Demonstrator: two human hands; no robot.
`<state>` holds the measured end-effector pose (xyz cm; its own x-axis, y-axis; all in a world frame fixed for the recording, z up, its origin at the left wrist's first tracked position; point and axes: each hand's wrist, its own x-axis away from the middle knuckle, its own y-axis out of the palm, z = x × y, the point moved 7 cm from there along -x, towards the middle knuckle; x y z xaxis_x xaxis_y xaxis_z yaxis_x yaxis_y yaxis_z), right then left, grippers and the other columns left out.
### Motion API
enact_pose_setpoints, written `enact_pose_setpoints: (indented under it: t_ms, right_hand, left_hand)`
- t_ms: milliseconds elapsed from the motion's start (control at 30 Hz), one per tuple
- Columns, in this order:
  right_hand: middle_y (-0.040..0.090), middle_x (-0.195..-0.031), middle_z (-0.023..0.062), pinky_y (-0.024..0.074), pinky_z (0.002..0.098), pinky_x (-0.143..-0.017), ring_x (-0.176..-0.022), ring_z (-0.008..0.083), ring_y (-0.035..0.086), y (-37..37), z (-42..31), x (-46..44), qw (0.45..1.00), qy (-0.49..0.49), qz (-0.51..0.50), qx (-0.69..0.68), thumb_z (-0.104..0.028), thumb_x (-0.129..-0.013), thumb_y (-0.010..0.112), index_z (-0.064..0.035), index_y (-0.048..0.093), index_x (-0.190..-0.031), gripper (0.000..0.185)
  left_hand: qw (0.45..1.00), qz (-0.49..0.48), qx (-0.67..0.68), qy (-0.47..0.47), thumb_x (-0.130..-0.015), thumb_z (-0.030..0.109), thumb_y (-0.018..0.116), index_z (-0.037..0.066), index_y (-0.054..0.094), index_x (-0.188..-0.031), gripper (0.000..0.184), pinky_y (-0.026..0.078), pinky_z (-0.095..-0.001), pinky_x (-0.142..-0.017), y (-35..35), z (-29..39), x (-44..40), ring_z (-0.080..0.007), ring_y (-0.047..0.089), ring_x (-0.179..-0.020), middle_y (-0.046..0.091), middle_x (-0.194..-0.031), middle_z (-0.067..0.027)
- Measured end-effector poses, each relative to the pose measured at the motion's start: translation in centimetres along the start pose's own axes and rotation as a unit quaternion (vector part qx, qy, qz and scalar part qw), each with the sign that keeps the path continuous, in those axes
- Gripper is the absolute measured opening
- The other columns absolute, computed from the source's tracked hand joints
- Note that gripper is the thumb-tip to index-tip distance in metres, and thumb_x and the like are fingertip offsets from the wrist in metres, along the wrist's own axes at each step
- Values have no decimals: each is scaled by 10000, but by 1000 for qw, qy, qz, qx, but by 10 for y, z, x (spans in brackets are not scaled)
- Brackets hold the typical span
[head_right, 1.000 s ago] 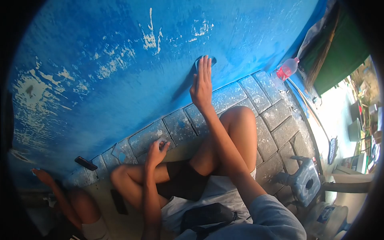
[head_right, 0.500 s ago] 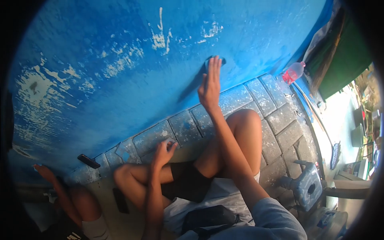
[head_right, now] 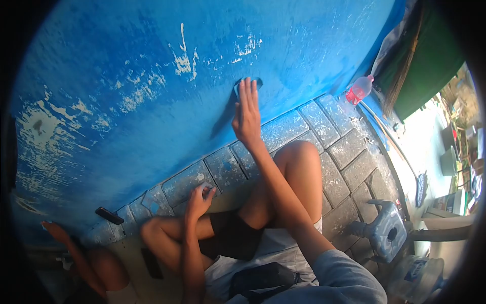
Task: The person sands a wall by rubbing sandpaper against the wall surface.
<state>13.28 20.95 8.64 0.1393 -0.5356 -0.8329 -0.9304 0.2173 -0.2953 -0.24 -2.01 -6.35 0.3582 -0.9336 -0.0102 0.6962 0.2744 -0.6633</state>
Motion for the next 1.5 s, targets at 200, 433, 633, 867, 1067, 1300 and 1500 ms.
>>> enact_pose_setpoints:
  t_ms: [200,433,633,867,1067,1300,1500]
  right_hand:
    - [231,-1563,255,194,434,-1189,-1463,400,187,-21,38,-10,989,106,100,26,0,-982,377,24,258,-1503,535]
    - [300,-1540,244,230,452,-1170,-1449,433,200,-7,-3,-4,1000,1,-2,-24,9,-976,388,12,283,-1499,533]
    - [293,-1546,238,237,437,-1169,-1458,406,199,-29,47,-15,987,96,126,16,-24,-1007,350,21,296,-1491,490]
    - [333,-1520,252,262,482,-1156,-1433,467,224,0,-13,2,1000,-9,6,-23,-3,-961,417,15,313,-1488,537]
    - [299,-1543,239,246,452,-1164,-1450,419,216,-11,19,-3,998,26,50,0,10,-972,411,16,311,-1488,525]
    - [279,-1547,253,256,464,-1156,-1458,420,192,-13,25,-3,996,62,55,36,4,-991,357,24,299,-1490,503]
    - [350,-1505,264,277,477,-1150,-1429,460,247,-4,-5,-2,1000,-27,-1,-3,95,-887,411,7,313,-1491,618]
  left_hand:
    - [999,-2,18,-29,-900,264,674,22,636,-893,245,476,-387,-633,-8,-3,10,-282,615,-617,652,-734,-132]
    - [1000,-1,-18,-15,-900,265,676,17,641,-900,251,484,-375,-633,-3,-10,-1,-271,626,-655,658,-763,-135]
    - [1000,19,12,-14,-894,239,679,14,638,-875,230,473,-383,-581,-13,-10,8,-289,625,-615,658,-737,-146]
    - [999,-13,-17,-38,-898,259,684,3,647,-938,262,496,-368,-666,-4,-18,-1,-247,631,-692,661,-776,-135]
    - [1000,14,-8,3,-899,242,676,3,641,-893,241,488,-382,-595,-9,2,8,-286,646,-627,667,-761,-153]
    - [999,-2,11,-37,-898,271,676,4,645,-894,269,490,-392,-612,-8,-8,5,-291,643,-639,664,-757,-155]
    - [1000,0,-3,-20,-898,274,674,8,646,-897,267,489,-393,-616,-5,1,4,-298,631,-635,659,-763,-152]
